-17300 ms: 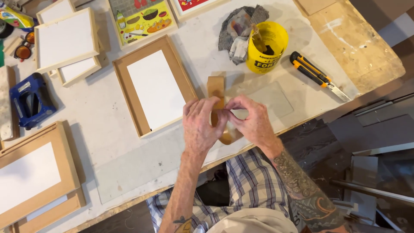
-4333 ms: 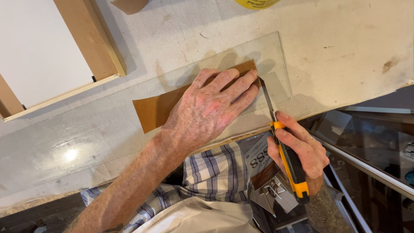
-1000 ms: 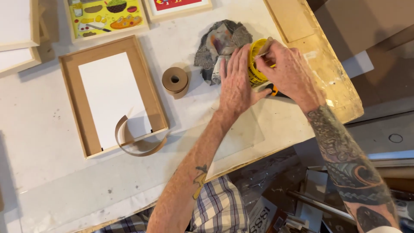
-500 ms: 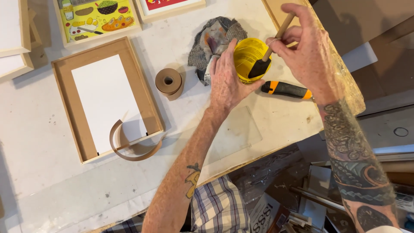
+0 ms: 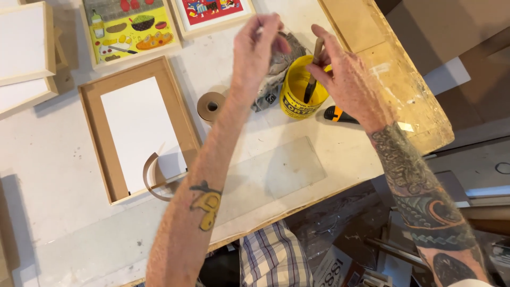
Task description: Applying water-activated paper tape to the back of wooden picture frames, trimming the tape with a utility knife, and smoothing it with a foam brush and cloth.
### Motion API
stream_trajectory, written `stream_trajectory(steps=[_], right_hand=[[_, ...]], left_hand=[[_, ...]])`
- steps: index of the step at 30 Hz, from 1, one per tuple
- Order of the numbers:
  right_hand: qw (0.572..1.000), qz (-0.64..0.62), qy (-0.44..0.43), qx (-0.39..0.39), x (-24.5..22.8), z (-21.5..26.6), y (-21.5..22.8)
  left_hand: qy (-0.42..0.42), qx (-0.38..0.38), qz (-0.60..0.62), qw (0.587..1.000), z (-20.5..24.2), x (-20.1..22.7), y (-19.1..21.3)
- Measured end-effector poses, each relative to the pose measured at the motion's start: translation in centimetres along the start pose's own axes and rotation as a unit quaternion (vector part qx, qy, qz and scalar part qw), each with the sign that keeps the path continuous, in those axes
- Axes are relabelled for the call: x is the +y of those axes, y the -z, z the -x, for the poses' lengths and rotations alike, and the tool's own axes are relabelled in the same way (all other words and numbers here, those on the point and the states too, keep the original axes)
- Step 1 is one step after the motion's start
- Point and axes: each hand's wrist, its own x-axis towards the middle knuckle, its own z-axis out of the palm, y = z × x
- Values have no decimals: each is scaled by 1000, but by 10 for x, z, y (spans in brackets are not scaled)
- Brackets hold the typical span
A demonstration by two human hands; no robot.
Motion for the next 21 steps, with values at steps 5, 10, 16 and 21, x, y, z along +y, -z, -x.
stream_trajectory(steps=[5,10,16,21], right_hand=[[999,-34,-2,-25,8,1,-13],[999,-15,8,-50,16,3,-16],[995,-96,-5,7,7,3,8],[995,-100,10,11,-2,5,17]], left_hand=[[-53,-18,115,992,-29,14,11],[-191,73,-171,964,-53,-11,40],[85,45,-747,658,-68,6,80],[-88,174,-489,850,-29,-15,81]])
